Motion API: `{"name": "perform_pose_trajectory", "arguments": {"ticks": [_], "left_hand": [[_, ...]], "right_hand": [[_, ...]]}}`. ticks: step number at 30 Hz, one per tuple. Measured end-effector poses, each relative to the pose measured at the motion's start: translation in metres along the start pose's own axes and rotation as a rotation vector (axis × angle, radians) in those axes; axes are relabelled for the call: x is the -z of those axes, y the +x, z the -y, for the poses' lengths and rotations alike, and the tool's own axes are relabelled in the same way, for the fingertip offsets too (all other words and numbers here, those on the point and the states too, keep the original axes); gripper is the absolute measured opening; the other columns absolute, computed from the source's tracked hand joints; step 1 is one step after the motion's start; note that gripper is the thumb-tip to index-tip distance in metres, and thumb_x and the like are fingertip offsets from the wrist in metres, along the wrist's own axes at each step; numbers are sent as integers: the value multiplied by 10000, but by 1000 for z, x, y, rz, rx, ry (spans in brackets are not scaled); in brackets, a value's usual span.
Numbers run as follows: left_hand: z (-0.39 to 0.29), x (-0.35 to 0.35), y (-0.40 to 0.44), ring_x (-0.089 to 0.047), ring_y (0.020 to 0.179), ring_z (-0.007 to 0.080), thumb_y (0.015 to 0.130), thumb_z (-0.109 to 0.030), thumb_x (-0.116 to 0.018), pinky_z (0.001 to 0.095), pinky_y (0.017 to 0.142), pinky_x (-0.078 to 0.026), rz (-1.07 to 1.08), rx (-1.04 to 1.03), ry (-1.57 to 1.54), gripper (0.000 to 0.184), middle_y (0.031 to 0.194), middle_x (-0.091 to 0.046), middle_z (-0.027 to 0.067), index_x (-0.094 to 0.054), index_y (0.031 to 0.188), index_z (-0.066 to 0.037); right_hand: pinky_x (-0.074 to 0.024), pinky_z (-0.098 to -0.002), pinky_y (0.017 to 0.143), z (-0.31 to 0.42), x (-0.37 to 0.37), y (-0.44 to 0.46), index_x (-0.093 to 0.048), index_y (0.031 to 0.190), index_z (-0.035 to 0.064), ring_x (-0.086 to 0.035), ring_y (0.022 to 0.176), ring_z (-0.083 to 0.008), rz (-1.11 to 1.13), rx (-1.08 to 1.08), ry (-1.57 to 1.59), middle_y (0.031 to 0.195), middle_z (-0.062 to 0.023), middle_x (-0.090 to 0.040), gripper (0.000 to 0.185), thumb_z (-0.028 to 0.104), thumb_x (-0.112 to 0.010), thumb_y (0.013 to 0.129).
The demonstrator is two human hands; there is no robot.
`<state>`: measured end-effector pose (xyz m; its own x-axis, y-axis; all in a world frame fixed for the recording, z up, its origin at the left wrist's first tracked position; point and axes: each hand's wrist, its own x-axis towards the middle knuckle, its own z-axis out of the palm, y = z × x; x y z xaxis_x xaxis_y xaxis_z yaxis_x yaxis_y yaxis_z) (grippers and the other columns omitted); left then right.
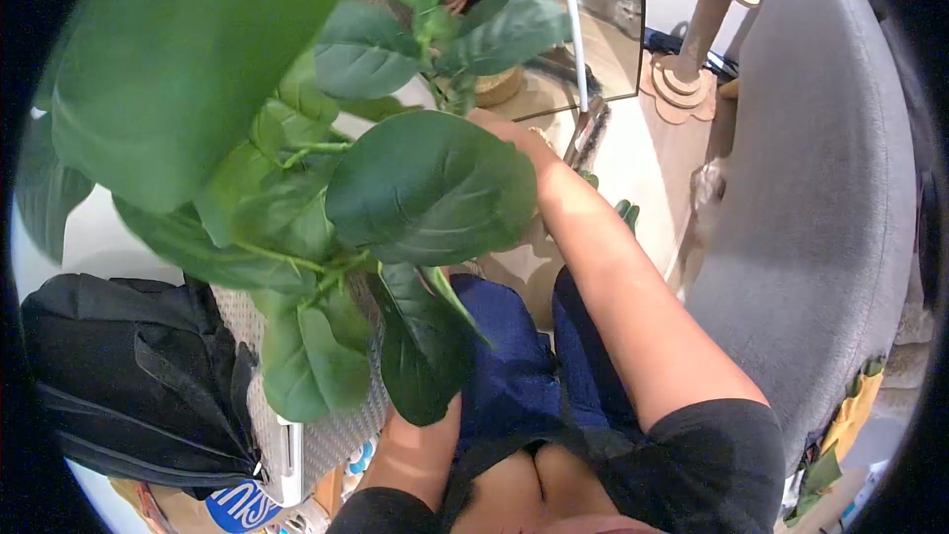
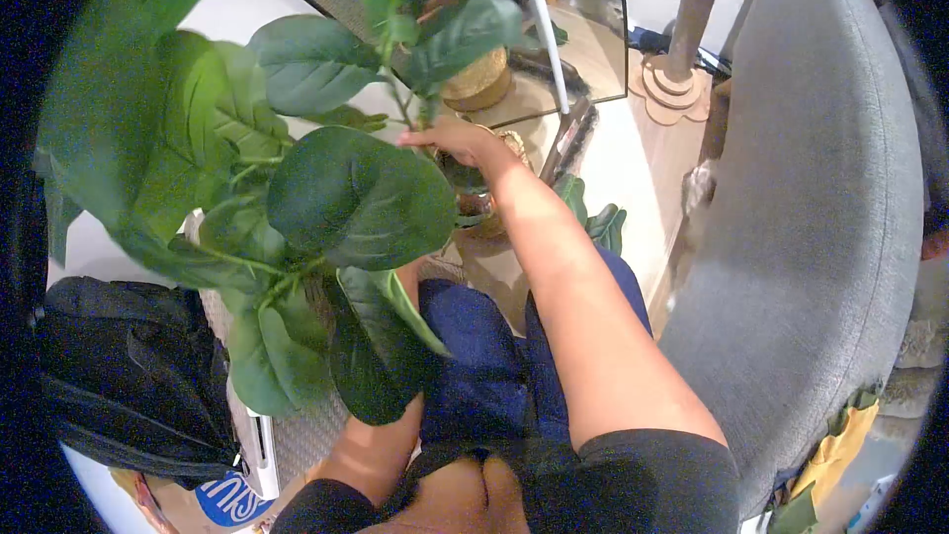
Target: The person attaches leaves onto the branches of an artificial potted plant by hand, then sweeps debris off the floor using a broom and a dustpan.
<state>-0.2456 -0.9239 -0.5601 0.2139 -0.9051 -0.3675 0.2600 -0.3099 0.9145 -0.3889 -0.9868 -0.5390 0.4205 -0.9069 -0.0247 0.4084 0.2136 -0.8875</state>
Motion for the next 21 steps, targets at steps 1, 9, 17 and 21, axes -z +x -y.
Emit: {"name": "perform_pose_trajectory", "arguments": {"ticks": [1, 9, 17, 21], "left_hand": [[-3, -6, 5, -500, 748, 129, 885, -291, -499, 278, 621, -413, 17, -10, -9, 240, 867, -550, 19, -527, 898, -52], [1, -18, 60, -480, 775, 104, 882, -304, -523, 278, 637, -418, 155, -110, 175, 208, 837, -518, -4, -506, 879, -96], [20, 13, 80, -471, 832, 110, 888, -305, -499, 312, 734, -408, 233, -53, 194, 158, 881, -486, -10, -474, 913, -151], [-9, 4, 58, -500, 854, 126, 875, -223, -526, 275, 701, -441, 234, 113, 242, 123, 900, -497, -4, -482, 965, -152]], "right_hand": [[-442, -316, 702, 3, 6, -1, -550, 1073, -47, -574, 823, -199, -75, -94, 35, 983, -125, -604, 464, 327, -613, 806], [-372, -360, 855, -34, 48, -4, -603, 890, 83, -538, 917, -144, -379, 7, 101, 924, -20, -615, 215, 281, -618, 810], [-334, -348, 940, -64, 56, 13, -558, 993, 85, -482, 1046, -165, -240, -28, 28, 1016, -24, -569, 318, 352, -587, 821], [-362, -320, 914, -46, 43, -4, -603, 1040, 123, -458, 1074, -188, -300, -19, -153, 1123, -49, -531, 324, 365, -573, 828]]}}
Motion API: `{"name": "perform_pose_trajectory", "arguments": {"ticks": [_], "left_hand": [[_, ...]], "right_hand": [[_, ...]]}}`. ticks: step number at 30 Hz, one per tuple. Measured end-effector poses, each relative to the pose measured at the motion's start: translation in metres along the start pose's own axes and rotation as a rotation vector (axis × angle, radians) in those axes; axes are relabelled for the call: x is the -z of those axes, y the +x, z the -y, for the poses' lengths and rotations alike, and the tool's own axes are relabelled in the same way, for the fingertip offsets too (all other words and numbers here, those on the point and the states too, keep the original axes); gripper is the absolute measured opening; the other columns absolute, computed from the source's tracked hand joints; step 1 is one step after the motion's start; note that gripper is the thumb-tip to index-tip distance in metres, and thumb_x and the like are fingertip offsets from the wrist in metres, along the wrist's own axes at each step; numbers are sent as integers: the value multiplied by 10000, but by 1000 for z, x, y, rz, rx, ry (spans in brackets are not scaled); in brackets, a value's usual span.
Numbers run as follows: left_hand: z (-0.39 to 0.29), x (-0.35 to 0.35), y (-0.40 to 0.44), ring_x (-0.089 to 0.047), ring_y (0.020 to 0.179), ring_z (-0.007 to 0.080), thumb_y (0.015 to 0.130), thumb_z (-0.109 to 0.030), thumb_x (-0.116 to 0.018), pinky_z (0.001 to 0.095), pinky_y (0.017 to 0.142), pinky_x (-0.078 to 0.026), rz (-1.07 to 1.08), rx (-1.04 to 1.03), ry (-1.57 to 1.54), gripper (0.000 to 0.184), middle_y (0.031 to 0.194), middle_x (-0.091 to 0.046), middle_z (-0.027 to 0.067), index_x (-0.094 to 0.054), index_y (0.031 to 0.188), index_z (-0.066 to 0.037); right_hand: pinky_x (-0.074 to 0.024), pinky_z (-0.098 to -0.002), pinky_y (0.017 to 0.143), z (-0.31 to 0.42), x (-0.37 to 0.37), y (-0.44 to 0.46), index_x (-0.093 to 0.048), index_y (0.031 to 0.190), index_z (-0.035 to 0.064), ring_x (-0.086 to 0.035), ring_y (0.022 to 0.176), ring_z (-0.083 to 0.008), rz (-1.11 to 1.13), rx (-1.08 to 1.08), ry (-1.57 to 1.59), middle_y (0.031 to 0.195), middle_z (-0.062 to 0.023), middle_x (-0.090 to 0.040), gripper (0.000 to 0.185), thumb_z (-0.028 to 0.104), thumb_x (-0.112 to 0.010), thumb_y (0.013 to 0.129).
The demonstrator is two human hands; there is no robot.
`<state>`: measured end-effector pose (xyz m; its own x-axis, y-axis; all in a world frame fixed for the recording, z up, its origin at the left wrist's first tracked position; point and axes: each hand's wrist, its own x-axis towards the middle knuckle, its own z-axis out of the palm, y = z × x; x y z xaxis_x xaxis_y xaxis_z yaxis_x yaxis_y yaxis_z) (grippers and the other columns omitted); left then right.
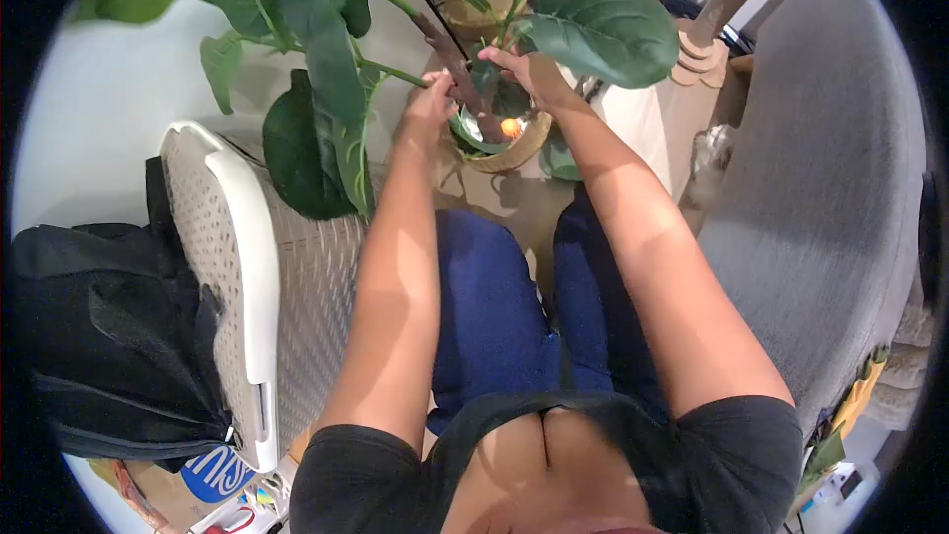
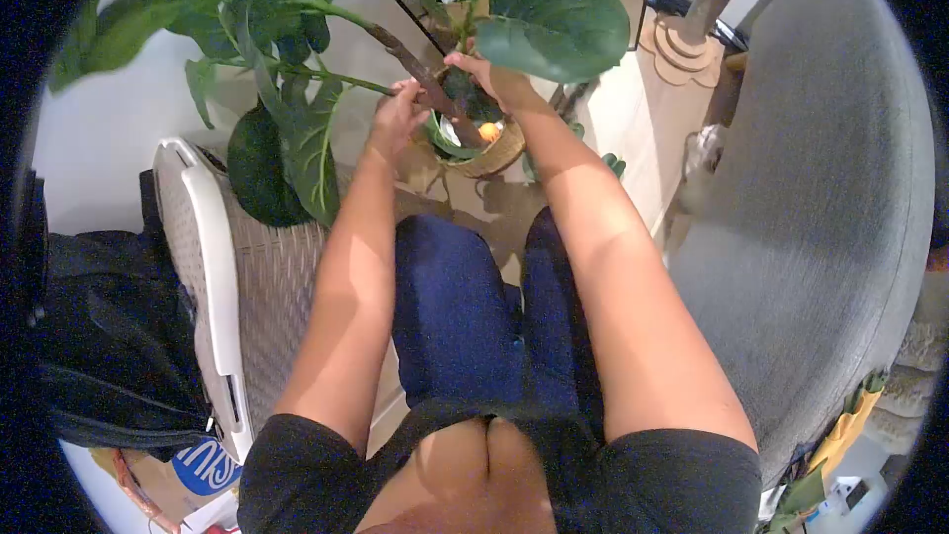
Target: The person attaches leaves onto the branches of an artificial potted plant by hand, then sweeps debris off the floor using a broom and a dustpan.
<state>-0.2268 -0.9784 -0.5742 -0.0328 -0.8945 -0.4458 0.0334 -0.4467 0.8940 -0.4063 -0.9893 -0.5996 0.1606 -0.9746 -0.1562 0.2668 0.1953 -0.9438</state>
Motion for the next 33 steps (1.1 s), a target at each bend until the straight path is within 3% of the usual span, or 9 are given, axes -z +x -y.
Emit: {"name": "perform_pose_trajectory", "arguments": {"ticks": [2, 5, 8, 10, 13, 22, 27, 29, 33], "left_hand": [[6, 4, 13, -513, 851, 135, 874, -194, -520, 285, 692, -458, 17, -9, -67, 124, 920, -506, 1, -484, 983, -147], [8, 0, 15, -547, 849, 163, 865, -112, -508, 321, 669, -496, 17, -58, -165, 175, 963, -532, 30, -482, 1037, -117], [-1, -12, 11, -544, 818, 172, 810, -44, -545, 308, 634, -497, -59, -87, -61, 209, 957, -533, 62, -507, 1016, -48], [-14, -12, 9, -543, 824, 176, 802, -31, -542, 316, 634, -499, -92, -99, -89, 210, 947, -536, 65, -513, 1009, -44], [-37, -16, 1, -549, 826, 194, 786, -4, -531, 325, 622, -509, -119, -130, -95, 238, 917, -540, 78, -516, 1021, -37], [-45, 0, 11, -569, 787, 198, 782, 17, -525, 307, 600, -550, -37, -232, -119, 285, 901, -539, 105, -473, 1062, 13], [-36, -9, 14, -563, 770, 205, 773, 23, -538, 314, 582, -543, -60, -268, -236, 246, 890, -533, 115, -468, 1010, 17], [-26, -6, 25, -552, 738, 209, 770, 24, -535, 326, 584, -535, -52, -222, -205, 208, 879, -530, 115, -471, 968, 6], [-21, -14, 18, -540, 747, 216, 764, 22, -533, 318, 624, -517, -130, -215, -165, 216, 887, -522, 124, -470, 970, 10]], "right_hand": [[-374, -331, 897, 0, -2, -7, -583, 1070, 141, -456, 1074, -189, -44, -45, -59, 1122, -46, -532, 323, 352, -581, 826], [-448, -319, 613, -12, -16, -9, -474, 995, 48, -562, 824, -159, -77, -63, -169, 995, -68, -587, 301, 188, -643, 789], [-444, -304, 616, -30, -14, 11, -493, 953, 41, -568, 790, -149, -113, 51, -74, 906, -68, -606, 239, 178, -622, 805], [-457, -280, 644, -24, -12, 18, -466, 935, 104, -550, 837, -120, -79, 126, -192, 902, -10, -584, 118, 137, -540, 849], [-454, -260, 611, -8, -18, 30, -465, 937, 90, -556, 827, -108, -81, 236, -316, 887, -22, -596, 117, 130, -533, 851], [-454, -235, 599, 23, -28, 37, -479, 961, 68, -568, 812, -83, -20, 101, -330, 884, -20, -619, 119, 132, -519, 869], [-465, -237, 606, 7, -14, 46, -497, 950, 62, -579, 786, -91, -56, 370, -455, 872, -26, -632, 120, 126, -537, 855], [-468, -241, 598, -14, -8, 50, -505, 960, 45, -580, 773, -96, -169, 361, -635, 863, -39, -632, 137, 122, -537, 851], [-468, -246, 597, -10, -12, 36, -512, 957, 37, -576, 713, -101, -159, 326, -524, 842, -38, -640, 144, 126, -542, 848]]}}
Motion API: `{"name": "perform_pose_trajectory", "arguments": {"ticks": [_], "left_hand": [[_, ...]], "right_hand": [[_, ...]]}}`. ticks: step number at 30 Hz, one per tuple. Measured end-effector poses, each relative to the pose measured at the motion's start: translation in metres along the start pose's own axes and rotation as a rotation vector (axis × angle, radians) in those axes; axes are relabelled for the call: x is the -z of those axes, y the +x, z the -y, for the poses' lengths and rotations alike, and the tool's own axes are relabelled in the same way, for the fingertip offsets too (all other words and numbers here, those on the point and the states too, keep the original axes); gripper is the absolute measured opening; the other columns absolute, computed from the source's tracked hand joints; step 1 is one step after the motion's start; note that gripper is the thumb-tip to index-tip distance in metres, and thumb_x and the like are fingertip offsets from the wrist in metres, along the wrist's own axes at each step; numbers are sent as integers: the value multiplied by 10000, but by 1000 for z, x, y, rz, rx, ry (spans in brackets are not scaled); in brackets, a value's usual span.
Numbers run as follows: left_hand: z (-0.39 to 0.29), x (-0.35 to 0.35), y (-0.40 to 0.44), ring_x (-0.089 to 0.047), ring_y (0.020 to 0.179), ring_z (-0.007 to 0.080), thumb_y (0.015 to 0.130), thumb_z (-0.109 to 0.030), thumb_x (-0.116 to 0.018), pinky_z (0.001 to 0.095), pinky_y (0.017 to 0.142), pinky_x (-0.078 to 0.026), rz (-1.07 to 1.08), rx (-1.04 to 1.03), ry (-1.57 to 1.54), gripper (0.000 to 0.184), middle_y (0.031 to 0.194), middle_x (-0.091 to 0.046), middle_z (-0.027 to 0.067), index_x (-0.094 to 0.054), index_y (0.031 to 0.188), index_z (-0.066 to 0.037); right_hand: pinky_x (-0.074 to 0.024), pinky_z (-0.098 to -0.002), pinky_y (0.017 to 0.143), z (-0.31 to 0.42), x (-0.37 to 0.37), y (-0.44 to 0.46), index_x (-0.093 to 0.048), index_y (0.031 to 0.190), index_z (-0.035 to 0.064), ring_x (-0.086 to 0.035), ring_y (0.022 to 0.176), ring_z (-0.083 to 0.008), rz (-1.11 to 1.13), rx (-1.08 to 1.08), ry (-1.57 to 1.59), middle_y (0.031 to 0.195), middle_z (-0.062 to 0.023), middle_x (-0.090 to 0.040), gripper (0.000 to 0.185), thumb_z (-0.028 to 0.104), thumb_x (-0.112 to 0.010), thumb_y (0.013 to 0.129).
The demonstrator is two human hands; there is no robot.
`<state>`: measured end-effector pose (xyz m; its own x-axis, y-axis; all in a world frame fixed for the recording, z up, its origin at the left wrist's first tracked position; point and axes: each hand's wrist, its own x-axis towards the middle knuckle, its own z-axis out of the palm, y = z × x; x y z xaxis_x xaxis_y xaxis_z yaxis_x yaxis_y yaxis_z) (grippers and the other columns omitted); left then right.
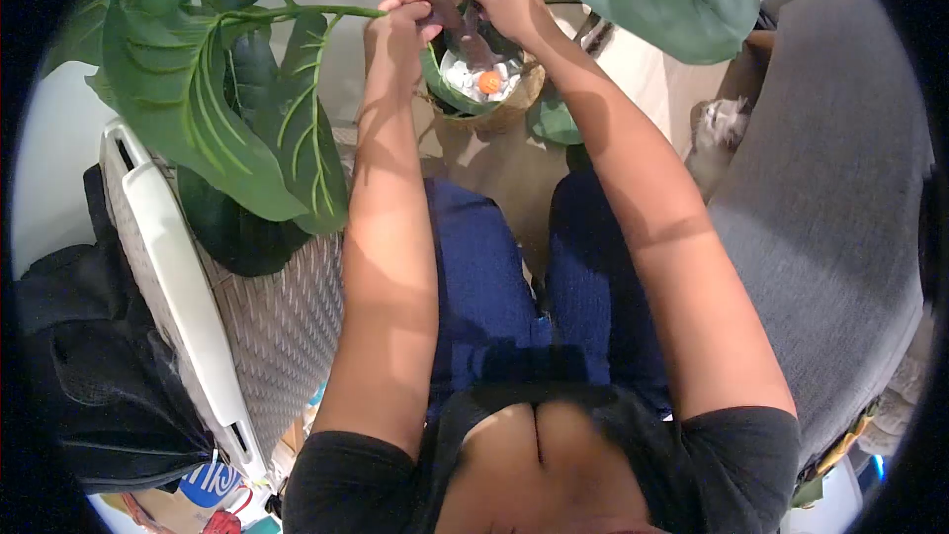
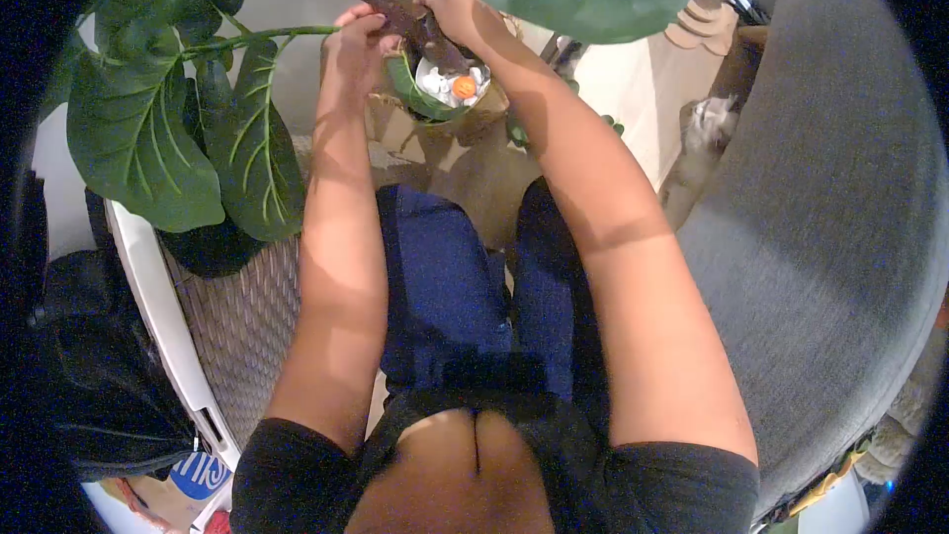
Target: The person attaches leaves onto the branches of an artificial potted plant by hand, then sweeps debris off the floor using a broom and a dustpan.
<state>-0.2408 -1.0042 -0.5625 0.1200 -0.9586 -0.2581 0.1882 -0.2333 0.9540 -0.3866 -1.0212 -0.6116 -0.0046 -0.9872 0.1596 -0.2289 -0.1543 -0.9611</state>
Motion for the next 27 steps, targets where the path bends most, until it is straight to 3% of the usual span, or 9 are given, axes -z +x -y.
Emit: {"name": "perform_pose_trajectory", "arguments": {"ticks": [5, 7, 12, 14, 16, 18, 22, 25, 27], "left_hand": [[4, -3, -2, -541, 792, 211, 755, 42, -506, 316, 628, -500, -10, -83, 230, 233, 900, -527, 106, -484, 982, -7], [4, -6, -2, -545, 813, 201, 739, 62, -510, 311, 634, -504, -78, 37, 18, 243, 900, -530, 90, -502, 971, -13], [3, -21, -18, -551, 817, 189, 754, 59, -495, 300, 628, -507, -232, -2, 15, 160, 901, -540, 80, -524, 879, -37], [16, -12, -17, -548, 769, 174, 752, 15, -521, 310, 674, -483, -229, 58, -11, 138, 885, -554, 77, -541, 879, -34], [19, -4, -9, -532, 749, 168, 755, 5, -516, 305, 673, -475, -115, 20, -65, 135, 870, -545, 76, -537, 885, -26], [22, -5, -6, -553, 832, 181, 798, -33, -472, 280, 678, -499, -32, -100, 11, 94, 924, -545, 107, -515, 881, -28], [21, -4, -15, -539, 826, 177, 812, -42, -457, 289, 682, -488, -132, 37, -3, 88, 898, -523, 88, -518, 875, -30], [27, -6, -5, -541, 798, 180, 800, -40, -483, 303, 682, -479, -88, -30, -6, 73, 880, -533, 86, -531, 854, -27], [26, 3, 9, -538, 785, 177, 789, -35, -473, 304, 672, -459, -54, -64, 50, 67, 843, -540, 72, -525, 831, -37]], "right_hand": [[-466, -265, 597, 3, 1, 0, -511, 951, 30, -583, 690, -101, -53, -29, -169, 820, -55, -647, 148, 122, -546, 840], [-466, -284, 623, 9, 4, -5, -514, 936, 32, -600, 701, -136, -45, -52, -40, 814, -66, -649, 131, 120, -536, 841], [-449, -292, 751, 15, 14, -1, -511, 932, 44, -604, 796, -206, 16, -28, -194, 848, -76, -644, 120, 123, -525, 842], [-438, -290, 783, 20, 20, -8, -505, 921, 47, -601, 854, -193, 178, -43, 36, 875, -78, -636, 101, 109, -518, 843], [-441, -297, 778, 14, 10, -13, -491, 902, 36, -604, 853, -191, 131, -32, 233, 860, -87, -628, 74, 99, -488, 864], [-446, -300, 770, 7, 4, 1, -487, 911, 20, -604, 851, -200, 73, 92, 89, 856, -106, -627, 91, 99, -482, 866], [-443, -327, 770, 14, 14, -11, -502, 930, 32, -608, 847, -224, 180, -133, -205, 846, -93, -638, 138, 139, -513, 843], [-456, -298, 736, -4, -5, -15, -501, 921, 49, -598, 773, -195, -45, 203, 282, 806, -76, -614, 87, 77, -505, 839], [-450, -329, 704, -8, -7, -5, -492, 927, 42, -593, 761, -247, -10, 137, 232, 828, -114, -597, 117, 111, -522, 838]]}}
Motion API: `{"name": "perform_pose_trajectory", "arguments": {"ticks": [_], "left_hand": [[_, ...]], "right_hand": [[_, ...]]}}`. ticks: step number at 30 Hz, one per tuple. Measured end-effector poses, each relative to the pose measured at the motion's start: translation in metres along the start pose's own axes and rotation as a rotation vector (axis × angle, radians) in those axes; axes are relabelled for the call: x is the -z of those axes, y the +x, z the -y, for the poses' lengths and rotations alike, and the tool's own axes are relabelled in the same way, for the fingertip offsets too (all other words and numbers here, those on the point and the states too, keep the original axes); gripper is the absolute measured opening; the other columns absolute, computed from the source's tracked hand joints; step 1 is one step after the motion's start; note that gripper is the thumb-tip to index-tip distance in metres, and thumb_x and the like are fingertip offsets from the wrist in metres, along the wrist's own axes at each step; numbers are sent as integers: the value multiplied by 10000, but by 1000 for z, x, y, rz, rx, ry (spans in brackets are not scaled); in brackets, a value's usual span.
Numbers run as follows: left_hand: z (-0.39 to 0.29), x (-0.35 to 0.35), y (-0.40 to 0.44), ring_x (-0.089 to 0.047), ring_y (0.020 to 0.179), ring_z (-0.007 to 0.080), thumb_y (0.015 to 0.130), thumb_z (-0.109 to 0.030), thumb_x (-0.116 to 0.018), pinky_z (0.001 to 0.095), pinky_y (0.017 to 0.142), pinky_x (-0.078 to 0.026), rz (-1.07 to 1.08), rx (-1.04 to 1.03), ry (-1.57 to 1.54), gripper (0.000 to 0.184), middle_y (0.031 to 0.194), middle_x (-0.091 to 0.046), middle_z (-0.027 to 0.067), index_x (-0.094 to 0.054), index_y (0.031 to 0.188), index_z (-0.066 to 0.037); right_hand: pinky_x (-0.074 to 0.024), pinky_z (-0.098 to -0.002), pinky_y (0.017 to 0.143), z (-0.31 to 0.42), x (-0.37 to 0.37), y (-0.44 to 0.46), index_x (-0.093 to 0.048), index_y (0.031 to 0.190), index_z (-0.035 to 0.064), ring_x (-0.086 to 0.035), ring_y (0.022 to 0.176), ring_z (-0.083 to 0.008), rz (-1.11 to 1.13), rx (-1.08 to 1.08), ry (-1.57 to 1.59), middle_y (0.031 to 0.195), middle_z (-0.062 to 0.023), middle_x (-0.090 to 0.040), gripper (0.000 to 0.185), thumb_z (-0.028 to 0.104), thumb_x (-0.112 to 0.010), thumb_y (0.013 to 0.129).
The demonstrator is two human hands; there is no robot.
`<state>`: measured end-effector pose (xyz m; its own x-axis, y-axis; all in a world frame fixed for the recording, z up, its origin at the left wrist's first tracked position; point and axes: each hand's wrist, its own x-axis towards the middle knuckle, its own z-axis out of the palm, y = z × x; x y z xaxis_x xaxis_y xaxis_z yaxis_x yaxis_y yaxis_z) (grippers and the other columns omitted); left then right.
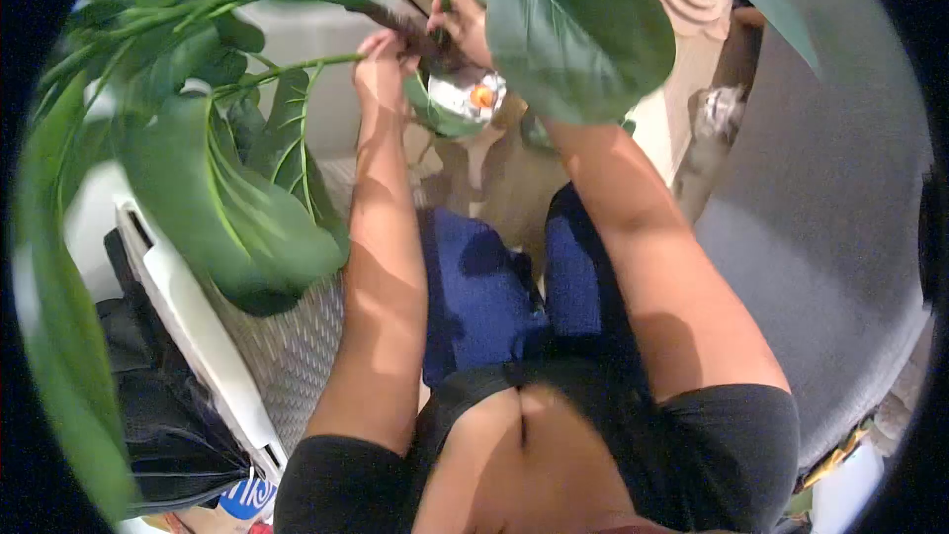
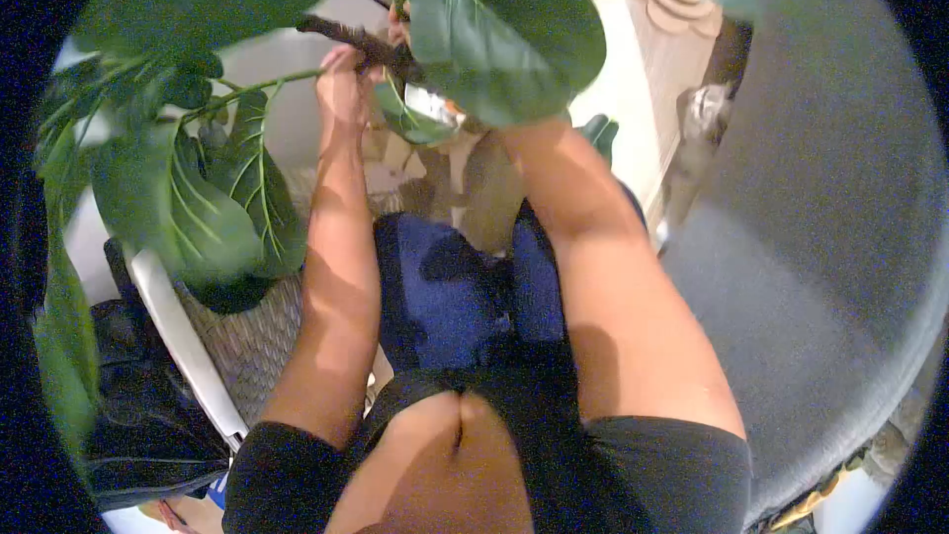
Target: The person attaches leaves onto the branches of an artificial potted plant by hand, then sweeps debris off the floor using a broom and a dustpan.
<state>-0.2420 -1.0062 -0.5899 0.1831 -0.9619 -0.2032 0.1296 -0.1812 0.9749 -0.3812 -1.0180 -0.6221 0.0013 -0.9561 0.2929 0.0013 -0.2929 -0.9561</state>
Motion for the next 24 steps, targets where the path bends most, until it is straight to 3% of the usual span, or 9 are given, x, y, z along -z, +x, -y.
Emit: {"name": "perform_pose_trajectory", "arguments": {"ticks": [4, 7, 11, 15, 18, 19, 21, 22, 24], "left_hand": [[-11, 2, -5, -515, 705, 172, 764, -9, -470, 275, 611, -449, -90, 126, 0, 67, 796, -513, 60, -505, 816, -33], [-15, 2, -10, -521, 698, 177, 772, -1, -482, 283, 556, -491, -36, 55, -11, 10, 778, -485, 73, -482, 781, -7], [-18, -18, -17, -517, 722, 177, 768, -8, -499, 285, 577, -491, -101, 107, 61, 38, 810, -485, 56, -499, 804, -19], [-18, -27, -13, -526, 753, 164, 753, -19, -529, 276, 592, -492, -36, 82, 13, 109, 859, -519, 55, -541, 857, -48], [-7, -27, 19, -532, 782, 159, 742, -15, -542, 285, 622, -500, 70, -14, 34, 131, 911, -532, 64, -558, 869, -48], [2, -27, 32, -534, 789, 159, 740, -12, -547, 289, 636, -503, 147, -93, -18, 135, 926, -533, 67, -561, 869, -47], [11, -32, 60, -534, 794, 163, 751, -16, -535, 292, 644, -499, 73, -129, 20, 135, 928, -537, 66, -563, 879, -47], [0, -34, 65, -532, 812, 166, 754, -16, -532, 292, 644, -498, 271, -187, 46, 135, 930, -535, 64, -566, 881, -45], [-25, -54, 69, -519, 868, 170, 752, -3, -529, 303, 656, -501, 290, -9, 159, 136, 949, -528, 56, -572, 876, -36]], "right_hand": [[-442, -344, 746, 19, 19, -2, -486, 1008, 58, -572, 875, -287, 293, -111, -374, 940, -165, -581, 204, 158, -527, 835], [-427, -347, 820, 15, 36, -55, -357, 1165, 69, -527, 965, -311, -58, -275, -481, 1091, -172, -493, 432, 183, -569, 806], [-407, -352, 920, 3, 2, -109, -186, 1373, 84, -466, 1084, -341, -521, -859, -392, 1292, -182, -375, 762, 217, -626, 766], [-482, -389, 798, -53, -30, -111, -172, 1357, 71, -504, 1009, -408, -798, -1127, 382, 1248, -218, -405, 754, 190, -615, 759], [-438, -408, 828, -55, -17, -87, -363, 1229, 104, -553, 989, -369, -740, -1223, -149, 1037, -235, -576, 507, 175, -562, 768], [-448, -423, 814, -94, -17, -81, -380, 1207, 97, -572, 944, -376, -795, -1259, 17, 1058, -241, -563, 436, 126, -510, 791], [-553, -411, 491, -103, -8, -62, -380, 1165, 80, -578, 774, -327, -839, -1123, 60, 1067, -184, -499, 342, 78, -442, 829], [-553, -411, 491, -93, -1, -54, -380, 1165, 80, -578, 774, -327, -837, -1105, 61, 1067, -184, -499, 342, 78, -442, 829], [-556, -419, 494, -64, 9, -40, -392, 1154, 78, -571, 808, -330, -808, -861, 330, 1114, -170, -471, 339, 60, -464, 823]]}}
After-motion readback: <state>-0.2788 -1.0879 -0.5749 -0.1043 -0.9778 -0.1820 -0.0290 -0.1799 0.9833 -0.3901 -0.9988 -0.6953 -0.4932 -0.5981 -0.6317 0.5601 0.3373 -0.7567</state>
